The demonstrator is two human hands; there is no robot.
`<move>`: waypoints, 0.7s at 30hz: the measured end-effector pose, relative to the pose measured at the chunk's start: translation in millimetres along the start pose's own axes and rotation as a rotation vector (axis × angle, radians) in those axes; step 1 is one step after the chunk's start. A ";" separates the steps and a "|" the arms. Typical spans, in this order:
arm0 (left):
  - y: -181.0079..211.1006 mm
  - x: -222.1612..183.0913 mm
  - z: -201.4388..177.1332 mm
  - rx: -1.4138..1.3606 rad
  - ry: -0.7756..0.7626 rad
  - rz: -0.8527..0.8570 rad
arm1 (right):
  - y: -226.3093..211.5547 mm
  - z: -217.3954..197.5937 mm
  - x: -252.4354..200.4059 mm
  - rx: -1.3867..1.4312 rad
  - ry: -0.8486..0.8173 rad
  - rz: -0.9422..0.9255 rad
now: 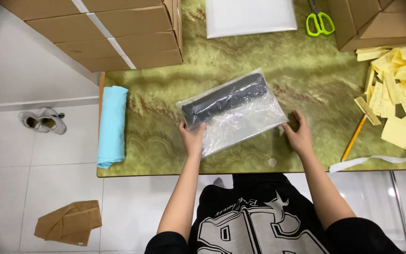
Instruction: The person places a rolled black item into a clear plastic bag and seals it. They then place the wrapped item into a cardboard box, close the flaps, and secure the box with a white ribbon tied in a bow.
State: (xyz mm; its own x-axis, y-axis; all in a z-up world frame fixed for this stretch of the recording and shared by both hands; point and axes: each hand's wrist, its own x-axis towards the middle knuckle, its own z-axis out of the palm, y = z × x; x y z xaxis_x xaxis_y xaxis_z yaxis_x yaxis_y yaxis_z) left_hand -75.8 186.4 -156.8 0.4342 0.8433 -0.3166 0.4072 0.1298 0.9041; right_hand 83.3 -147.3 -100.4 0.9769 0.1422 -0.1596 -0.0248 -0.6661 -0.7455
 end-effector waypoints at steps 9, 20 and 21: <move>-5.9 -72.8 -25.0 0.241 -0.123 -0.049 | 45.2 -13.8 -60.2 -0.213 -0.037 -0.143; 31.2 -125.0 -11.4 0.724 0.003 0.476 | 42.7 -31.2 -35.5 -0.261 -0.083 -0.082; 25.8 -125.9 -10.6 0.776 0.069 0.548 | 43.8 -33.7 -33.1 -0.273 -0.137 -0.069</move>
State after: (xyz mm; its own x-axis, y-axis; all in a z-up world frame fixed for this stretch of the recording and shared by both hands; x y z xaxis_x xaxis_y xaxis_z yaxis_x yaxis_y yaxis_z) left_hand -128.5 89.1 -90.6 0.6848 0.7161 0.1352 0.5916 -0.6546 0.4706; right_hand 57.0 -205.9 -106.0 0.9360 0.2789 -0.2147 0.1165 -0.8211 -0.5588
